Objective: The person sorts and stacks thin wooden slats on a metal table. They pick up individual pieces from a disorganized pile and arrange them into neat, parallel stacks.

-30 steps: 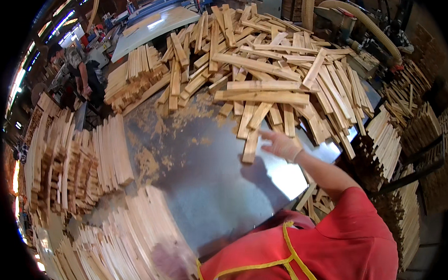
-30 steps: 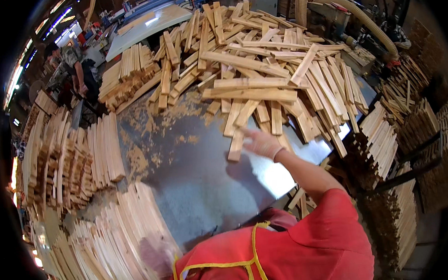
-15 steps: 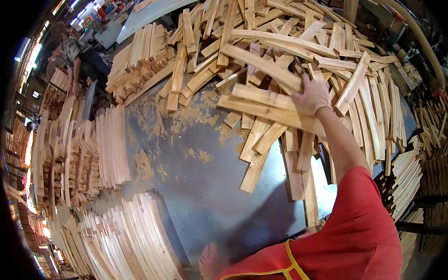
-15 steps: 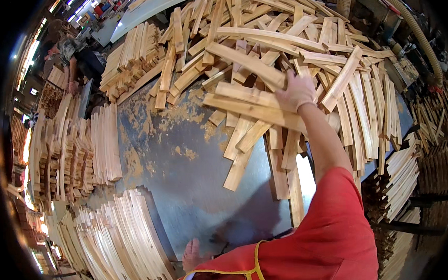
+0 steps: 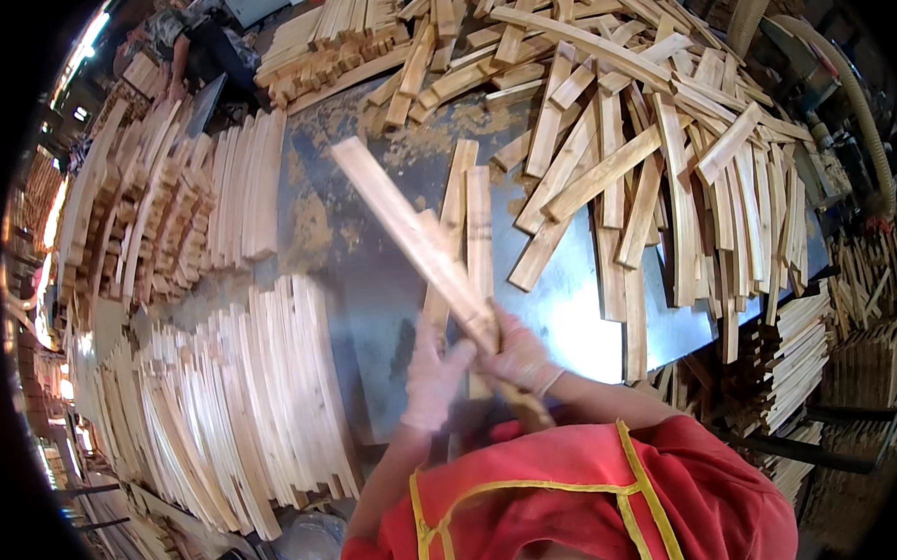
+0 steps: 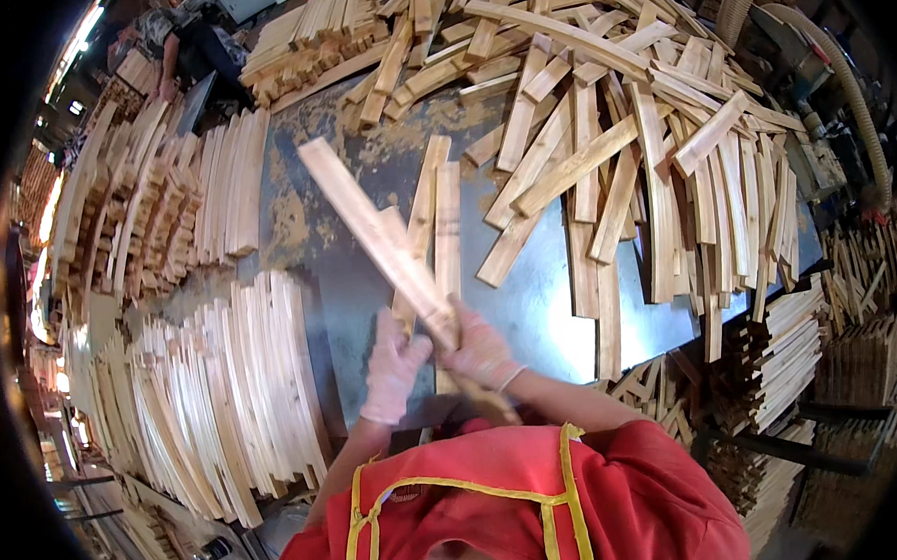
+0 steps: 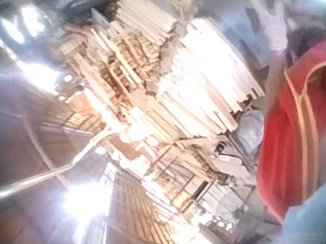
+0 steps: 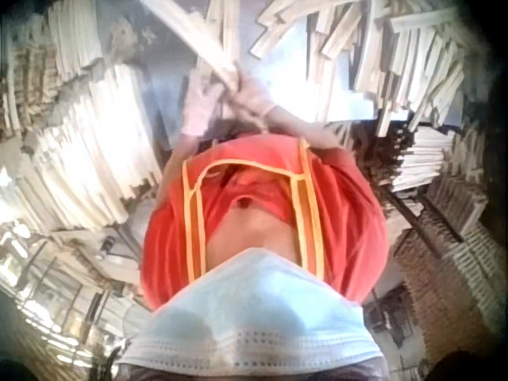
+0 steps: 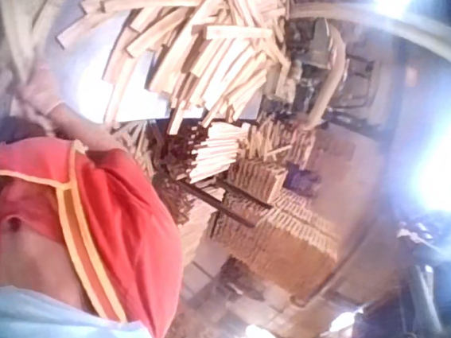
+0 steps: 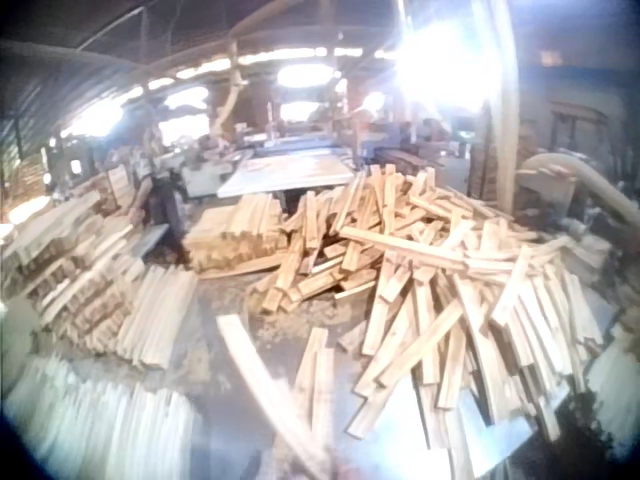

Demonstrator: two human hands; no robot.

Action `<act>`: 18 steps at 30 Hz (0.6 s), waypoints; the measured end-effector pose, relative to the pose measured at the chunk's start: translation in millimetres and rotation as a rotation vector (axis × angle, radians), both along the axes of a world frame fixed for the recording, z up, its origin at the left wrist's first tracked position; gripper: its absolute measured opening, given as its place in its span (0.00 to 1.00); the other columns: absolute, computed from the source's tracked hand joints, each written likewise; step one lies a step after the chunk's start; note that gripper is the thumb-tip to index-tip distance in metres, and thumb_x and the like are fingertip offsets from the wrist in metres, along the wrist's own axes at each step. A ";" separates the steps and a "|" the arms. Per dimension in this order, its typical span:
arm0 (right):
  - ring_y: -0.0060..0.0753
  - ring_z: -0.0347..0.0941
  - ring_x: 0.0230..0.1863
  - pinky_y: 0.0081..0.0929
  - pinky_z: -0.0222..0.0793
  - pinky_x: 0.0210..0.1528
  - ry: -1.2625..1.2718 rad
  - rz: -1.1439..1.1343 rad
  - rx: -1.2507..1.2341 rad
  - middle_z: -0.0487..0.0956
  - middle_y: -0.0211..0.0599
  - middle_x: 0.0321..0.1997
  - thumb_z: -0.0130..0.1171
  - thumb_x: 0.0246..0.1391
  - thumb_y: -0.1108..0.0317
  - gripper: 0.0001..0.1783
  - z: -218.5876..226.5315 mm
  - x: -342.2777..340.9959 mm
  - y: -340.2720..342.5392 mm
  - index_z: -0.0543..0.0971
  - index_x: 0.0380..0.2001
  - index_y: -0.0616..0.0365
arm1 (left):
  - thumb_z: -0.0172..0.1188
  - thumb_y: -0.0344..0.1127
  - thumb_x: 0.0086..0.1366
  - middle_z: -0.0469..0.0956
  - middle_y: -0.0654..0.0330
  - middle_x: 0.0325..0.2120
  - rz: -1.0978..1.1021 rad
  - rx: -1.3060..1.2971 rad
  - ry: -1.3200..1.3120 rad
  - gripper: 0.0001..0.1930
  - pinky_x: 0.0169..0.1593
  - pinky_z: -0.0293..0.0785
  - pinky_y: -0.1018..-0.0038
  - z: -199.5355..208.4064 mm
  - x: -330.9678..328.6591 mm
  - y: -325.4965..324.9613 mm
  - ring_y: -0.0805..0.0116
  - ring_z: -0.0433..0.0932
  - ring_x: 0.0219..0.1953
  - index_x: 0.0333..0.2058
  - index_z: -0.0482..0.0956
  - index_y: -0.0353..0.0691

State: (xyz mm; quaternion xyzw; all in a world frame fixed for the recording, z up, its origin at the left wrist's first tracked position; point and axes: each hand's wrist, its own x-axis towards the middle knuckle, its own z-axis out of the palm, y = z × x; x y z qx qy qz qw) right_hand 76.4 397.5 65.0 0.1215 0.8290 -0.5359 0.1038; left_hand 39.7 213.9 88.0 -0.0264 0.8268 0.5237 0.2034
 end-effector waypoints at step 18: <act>0.30 0.80 0.43 0.29 0.78 0.48 0.071 -0.200 -0.576 0.84 0.36 0.45 0.64 0.68 0.61 0.24 -73.1 -17.6 131.3 0.76 0.62 0.61 | 0.64 0.51 0.65 0.64 0.49 0.71 -0.059 -1.299 0.556 0.44 0.72 0.61 0.52 -45.3 18.4 -155.3 0.49 0.65 0.71 0.75 0.58 0.43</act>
